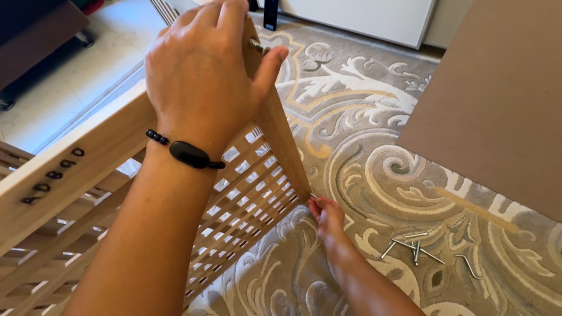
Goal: The person assembles a wooden crate by hand, inserting screws into pre-drilled holes on the lattice panels and tightening them. They then place a flat board into the base and attach the final side panel to complete the box.
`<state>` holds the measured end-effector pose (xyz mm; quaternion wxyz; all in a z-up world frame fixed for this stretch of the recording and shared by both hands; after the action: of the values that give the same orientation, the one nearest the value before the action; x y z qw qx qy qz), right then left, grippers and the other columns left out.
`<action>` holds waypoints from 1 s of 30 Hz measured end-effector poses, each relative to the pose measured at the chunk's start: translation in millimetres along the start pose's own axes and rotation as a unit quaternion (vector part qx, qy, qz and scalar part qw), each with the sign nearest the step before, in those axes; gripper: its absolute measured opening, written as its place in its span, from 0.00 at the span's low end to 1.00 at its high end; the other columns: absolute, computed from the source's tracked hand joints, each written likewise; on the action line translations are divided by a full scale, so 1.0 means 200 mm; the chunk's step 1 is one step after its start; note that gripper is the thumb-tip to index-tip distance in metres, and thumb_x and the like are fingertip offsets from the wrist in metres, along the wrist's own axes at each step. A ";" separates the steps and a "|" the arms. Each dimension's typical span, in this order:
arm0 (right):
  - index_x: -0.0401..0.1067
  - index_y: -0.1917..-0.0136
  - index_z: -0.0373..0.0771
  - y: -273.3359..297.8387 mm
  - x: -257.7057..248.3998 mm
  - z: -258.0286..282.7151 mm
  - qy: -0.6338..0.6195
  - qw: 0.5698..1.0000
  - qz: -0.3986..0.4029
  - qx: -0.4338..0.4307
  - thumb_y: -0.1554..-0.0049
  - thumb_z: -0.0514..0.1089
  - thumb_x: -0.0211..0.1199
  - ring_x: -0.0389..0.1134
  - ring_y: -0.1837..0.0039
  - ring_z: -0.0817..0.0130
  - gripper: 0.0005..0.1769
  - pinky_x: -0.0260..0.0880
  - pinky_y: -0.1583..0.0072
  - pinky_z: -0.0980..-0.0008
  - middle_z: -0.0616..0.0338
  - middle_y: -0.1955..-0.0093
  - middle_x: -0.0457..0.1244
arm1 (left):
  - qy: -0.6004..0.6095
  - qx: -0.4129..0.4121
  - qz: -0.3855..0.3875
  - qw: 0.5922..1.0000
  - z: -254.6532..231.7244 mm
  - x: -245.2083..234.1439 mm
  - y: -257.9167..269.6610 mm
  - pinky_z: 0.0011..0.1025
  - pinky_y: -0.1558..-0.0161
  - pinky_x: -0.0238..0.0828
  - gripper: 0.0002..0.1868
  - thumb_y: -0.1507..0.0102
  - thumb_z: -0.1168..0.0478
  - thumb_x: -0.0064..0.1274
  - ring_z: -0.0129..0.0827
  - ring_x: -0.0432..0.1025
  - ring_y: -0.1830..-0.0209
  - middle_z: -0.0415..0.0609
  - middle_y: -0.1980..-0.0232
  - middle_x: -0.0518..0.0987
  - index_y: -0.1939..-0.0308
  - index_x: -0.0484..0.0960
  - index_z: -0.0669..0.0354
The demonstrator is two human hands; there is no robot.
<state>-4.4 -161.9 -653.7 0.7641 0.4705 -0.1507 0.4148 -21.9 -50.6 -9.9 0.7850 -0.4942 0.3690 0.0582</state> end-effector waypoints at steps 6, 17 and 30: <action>0.75 0.50 0.28 0.07 0.09 0.05 0.141 0.988 0.038 -0.040 0.41 0.34 0.60 0.71 0.58 0.61 0.08 0.74 0.55 0.67 0.49 0.58 0.70 | -0.002 0.010 -0.004 1.000 -0.03 -0.03 -0.02 0.46 0.59 0.69 0.26 0.37 0.47 0.70 0.50 0.75 0.56 0.52 0.57 0.80 0.51 0.77 0.63; 0.75 0.51 0.39 0.42 0.34 0.37 0.624 0.709 0.041 -0.327 0.45 0.43 0.63 0.69 0.52 0.37 0.10 0.67 0.50 0.44 0.39 0.59 0.69 | -0.032 0.024 0.014 0.999 -0.04 -0.03 -0.04 0.44 0.60 0.71 0.25 0.39 0.49 0.71 0.50 0.74 0.51 0.52 0.53 0.79 0.51 0.78 0.61; 0.78 0.47 0.43 0.46 0.34 0.45 0.629 0.721 0.079 -0.280 0.45 0.45 0.64 0.72 0.50 0.43 0.13 0.70 0.47 0.51 0.44 0.54 0.70 | -0.011 0.185 0.060 0.981 -0.41 0.38 0.07 0.47 0.35 0.58 0.18 0.43 0.59 0.58 0.46 0.70 0.40 0.53 0.42 0.77 0.49 0.83 0.55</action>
<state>-20.7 -184.7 -511.2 0.7450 -0.1474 0.2182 0.6129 -16.4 -131.6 -88.6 0.8620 -0.3170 0.3934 0.0411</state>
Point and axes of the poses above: each hand's wrist, its own y-axis away from the middle knuckle, its own x-axis out of the palm, z = x × y, the point moved 4 cm from there along -y, towards the middle knuckle
